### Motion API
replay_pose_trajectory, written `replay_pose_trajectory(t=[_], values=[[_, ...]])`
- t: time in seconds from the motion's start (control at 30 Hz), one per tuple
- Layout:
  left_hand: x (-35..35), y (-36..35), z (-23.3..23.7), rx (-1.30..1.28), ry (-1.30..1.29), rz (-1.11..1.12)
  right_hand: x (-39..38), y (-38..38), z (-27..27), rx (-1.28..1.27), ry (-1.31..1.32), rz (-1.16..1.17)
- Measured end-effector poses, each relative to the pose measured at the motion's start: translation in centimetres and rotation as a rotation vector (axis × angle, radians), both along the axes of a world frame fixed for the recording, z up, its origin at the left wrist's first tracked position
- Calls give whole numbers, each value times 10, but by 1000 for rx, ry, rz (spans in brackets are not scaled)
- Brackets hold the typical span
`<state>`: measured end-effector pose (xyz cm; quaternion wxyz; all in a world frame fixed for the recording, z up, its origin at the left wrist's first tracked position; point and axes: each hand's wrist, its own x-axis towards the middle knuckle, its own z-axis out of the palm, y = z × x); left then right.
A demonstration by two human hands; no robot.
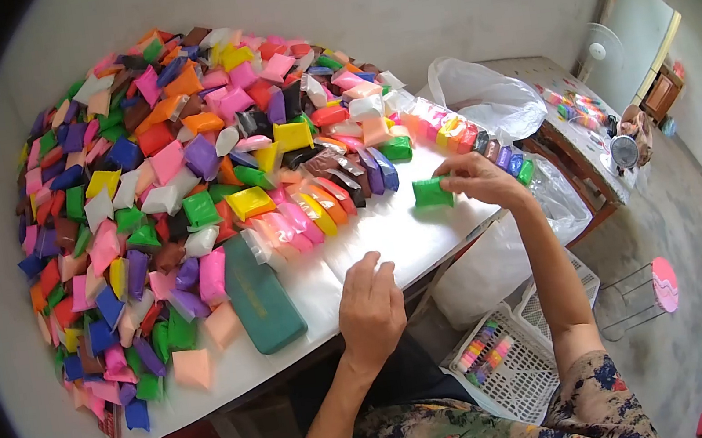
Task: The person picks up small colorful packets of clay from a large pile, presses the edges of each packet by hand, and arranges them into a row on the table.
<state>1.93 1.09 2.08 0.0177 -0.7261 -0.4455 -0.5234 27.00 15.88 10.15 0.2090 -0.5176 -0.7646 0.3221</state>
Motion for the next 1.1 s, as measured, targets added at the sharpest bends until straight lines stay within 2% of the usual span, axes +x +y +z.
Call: replay_pose_trajectory(t=[0.1,0.13,0.27,0.37,0.4,0.5,0.53,1.0,1.03,1.1], values=[[5,2,9,-60,-66,26,-7,-5,-5,-95,2,281],[6,3,11,-86,-69,42,-16,-6,-9,-35,-39,322],[12,10,19,-264,-15,141,-50,-33,-12,243,-88,180],[11,16,22,-293,18,107,-65,-62,-29,773,-44,-11],[10,17,21,-294,19,100,-66,-77,-29,722,-39,-44],[8,16,17,-263,1,67,-72,-101,-43,864,-194,40],[7,16,17,-261,22,61,-69,-103,-55,766,-197,102],[13,34,19,-296,43,-11,-67,-103,-65,829,-272,101],[14,34,18,-287,48,-15,-66,-104,-63,839,-294,99],[15,35,16,-272,56,-23,-67,-114,-63,873,-173,-22]])
